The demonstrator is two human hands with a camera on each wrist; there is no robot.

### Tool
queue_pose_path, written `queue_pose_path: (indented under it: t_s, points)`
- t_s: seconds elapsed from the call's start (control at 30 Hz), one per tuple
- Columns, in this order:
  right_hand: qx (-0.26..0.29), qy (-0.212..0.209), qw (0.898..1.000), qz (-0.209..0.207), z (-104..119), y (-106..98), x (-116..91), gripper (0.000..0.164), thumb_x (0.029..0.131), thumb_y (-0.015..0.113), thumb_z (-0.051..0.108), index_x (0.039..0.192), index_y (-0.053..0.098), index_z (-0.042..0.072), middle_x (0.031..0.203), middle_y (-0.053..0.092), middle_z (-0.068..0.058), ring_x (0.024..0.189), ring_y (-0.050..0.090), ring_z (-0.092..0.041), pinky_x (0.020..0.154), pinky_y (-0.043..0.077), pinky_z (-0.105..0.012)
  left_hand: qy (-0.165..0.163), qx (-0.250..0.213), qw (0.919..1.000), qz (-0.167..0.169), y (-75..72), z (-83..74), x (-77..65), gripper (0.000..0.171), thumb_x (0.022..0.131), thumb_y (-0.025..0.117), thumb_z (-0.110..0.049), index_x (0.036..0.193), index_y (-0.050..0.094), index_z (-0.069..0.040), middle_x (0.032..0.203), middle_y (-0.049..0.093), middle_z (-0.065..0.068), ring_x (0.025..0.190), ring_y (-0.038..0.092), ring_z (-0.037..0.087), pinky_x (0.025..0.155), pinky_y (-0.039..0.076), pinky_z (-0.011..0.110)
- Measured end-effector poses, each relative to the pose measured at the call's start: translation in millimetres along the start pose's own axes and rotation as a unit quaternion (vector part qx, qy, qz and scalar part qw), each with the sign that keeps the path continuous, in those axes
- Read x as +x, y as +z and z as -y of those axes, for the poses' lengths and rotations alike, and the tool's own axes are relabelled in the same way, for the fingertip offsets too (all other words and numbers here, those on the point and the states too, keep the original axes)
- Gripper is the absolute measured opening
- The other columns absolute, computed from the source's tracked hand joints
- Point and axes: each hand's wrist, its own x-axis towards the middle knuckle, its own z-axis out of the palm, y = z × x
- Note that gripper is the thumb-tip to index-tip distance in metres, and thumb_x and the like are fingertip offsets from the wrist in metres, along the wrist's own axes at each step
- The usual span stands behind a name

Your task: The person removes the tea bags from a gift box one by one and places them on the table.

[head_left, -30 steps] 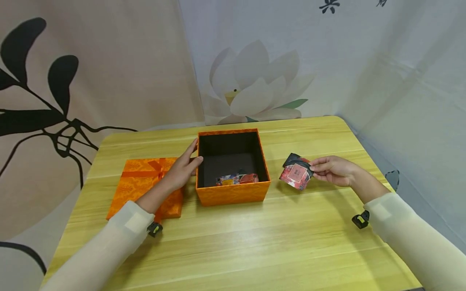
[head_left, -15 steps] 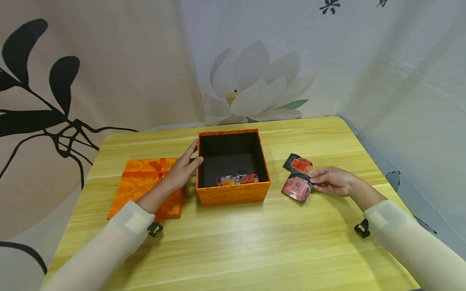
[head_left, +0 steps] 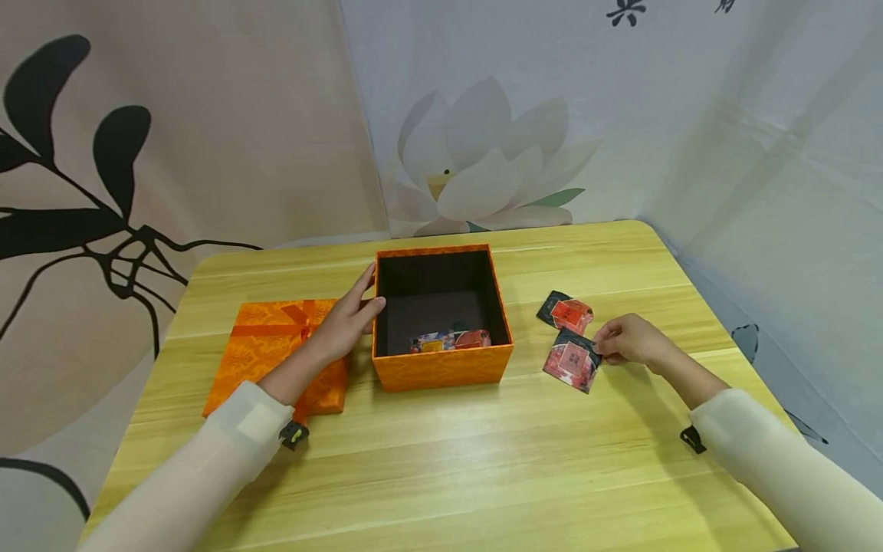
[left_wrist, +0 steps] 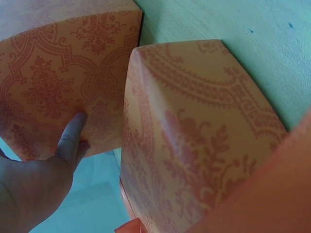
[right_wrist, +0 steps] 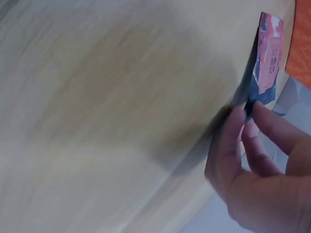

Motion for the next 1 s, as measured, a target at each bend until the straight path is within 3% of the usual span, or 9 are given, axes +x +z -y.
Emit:
queue_pose_path:
  t_s: [0.17,0.23,0.33,0.4,0.5,0.63,0.7,0.8,1.0]
  points:
    - [-0.143,-0.036,0.989,-0.032,8,1,0,0.012,0.093,0.072,0.008,0.094,0.071,-0.004,0.084,0.070,-0.008,0.073,0.063,-0.017,0.064,0.056,-0.031,0.000,0.000,1.0000,-0.002,-0.4,0.1,0.4,0.075,0.109,0.046,-0.047,0.166,-0.002,-0.038,0.173,0.008,0.007,0.147,0.039,0.043,0.102,0.050,0.059]
    - [-0.151,-0.044,0.987,-0.029,18,-1,0,0.011,0.094,0.070,0.009,0.095,0.071,-0.002,0.085,0.070,-0.008,0.070,0.058,-0.018,0.062,0.051,-0.031,0.000,0.000,1.0000,-0.004,-0.6,-0.1,0.7,0.075,0.109,0.046,-0.047,0.166,-0.001,-0.037,0.173,0.009,0.007,0.146,0.039,0.043,0.102,0.051,0.059]
    - [-0.108,-0.057,0.992,-0.010,46,-7,-1,0.019,0.100,0.064,0.012,0.106,0.070,-0.005,0.093,0.068,-0.010,0.075,0.057,-0.018,0.066,0.051,-0.033,0.000,-0.001,1.0000,-0.006,-0.7,-0.2,0.9,0.074,0.109,0.046,-0.047,0.166,-0.001,-0.038,0.173,0.009,0.008,0.146,0.040,0.043,0.101,0.051,0.059]
    - [-0.044,-0.058,0.997,0.007,74,-9,-3,0.024,0.104,0.060,0.013,0.116,0.067,-0.007,0.102,0.067,-0.011,0.082,0.061,-0.018,0.073,0.056,-0.034,0.001,0.001,1.0000,-0.006,-0.7,-0.3,0.5,0.074,0.110,0.046,-0.047,0.166,-0.001,-0.038,0.173,0.009,0.008,0.146,0.040,0.043,0.101,0.052,0.059]
    - [0.049,-0.069,0.996,0.036,120,-8,-3,0.032,0.106,0.060,0.017,0.127,0.061,-0.008,0.110,0.067,-0.007,0.093,0.067,-0.015,0.086,0.059,-0.031,0.002,0.002,1.0000,-0.004,-0.6,-0.5,0.0,0.074,0.110,0.046,-0.047,0.166,-0.001,-0.039,0.173,0.009,0.008,0.146,0.040,0.043,0.101,0.052,0.059]
    - [0.198,-0.067,0.974,0.088,174,9,4,0.037,0.106,0.058,0.012,0.135,0.054,-0.011,0.111,0.071,-0.008,0.093,0.070,-0.015,0.088,0.059,-0.027,0.004,0.002,1.0000,-0.003,-0.1,-0.7,-0.6,0.074,0.109,0.046,-0.048,0.166,-0.001,-0.039,0.173,0.009,0.008,0.146,0.040,0.044,0.100,0.052,0.059]
    - [0.246,-0.063,0.960,0.117,195,25,10,0.039,0.107,0.057,0.010,0.138,0.052,-0.012,0.115,0.071,-0.012,0.095,0.071,-0.017,0.089,0.059,-0.028,0.005,0.001,1.0000,-0.002,0.0,-0.7,-0.8,0.074,0.109,0.045,-0.047,0.166,-0.001,-0.039,0.173,0.009,0.008,0.145,0.041,0.044,0.100,0.052,0.059]
    - [0.252,-0.050,0.955,0.149,218,53,24,0.038,0.107,0.056,0.009,0.139,0.053,-0.011,0.122,0.069,-0.018,0.098,0.072,-0.021,0.092,0.059,-0.032,0.007,0.001,1.0000,-0.002,0.0,-0.2,-0.4,0.074,0.109,0.046,-0.048,0.166,-0.001,-0.038,0.173,0.009,0.008,0.144,0.042,0.043,0.100,0.052,0.059]
    - [0.155,0.007,0.969,0.194,234,101,63,0.037,0.105,0.060,0.012,0.136,0.061,-0.008,0.128,0.067,-0.025,0.113,0.069,-0.036,0.101,0.055,-0.043,0.008,0.003,1.0000,-0.001,0.6,1.4,1.6,0.074,0.110,0.045,-0.046,0.166,-0.001,-0.036,0.173,0.009,0.008,0.146,0.041,0.041,0.100,0.053,0.058]
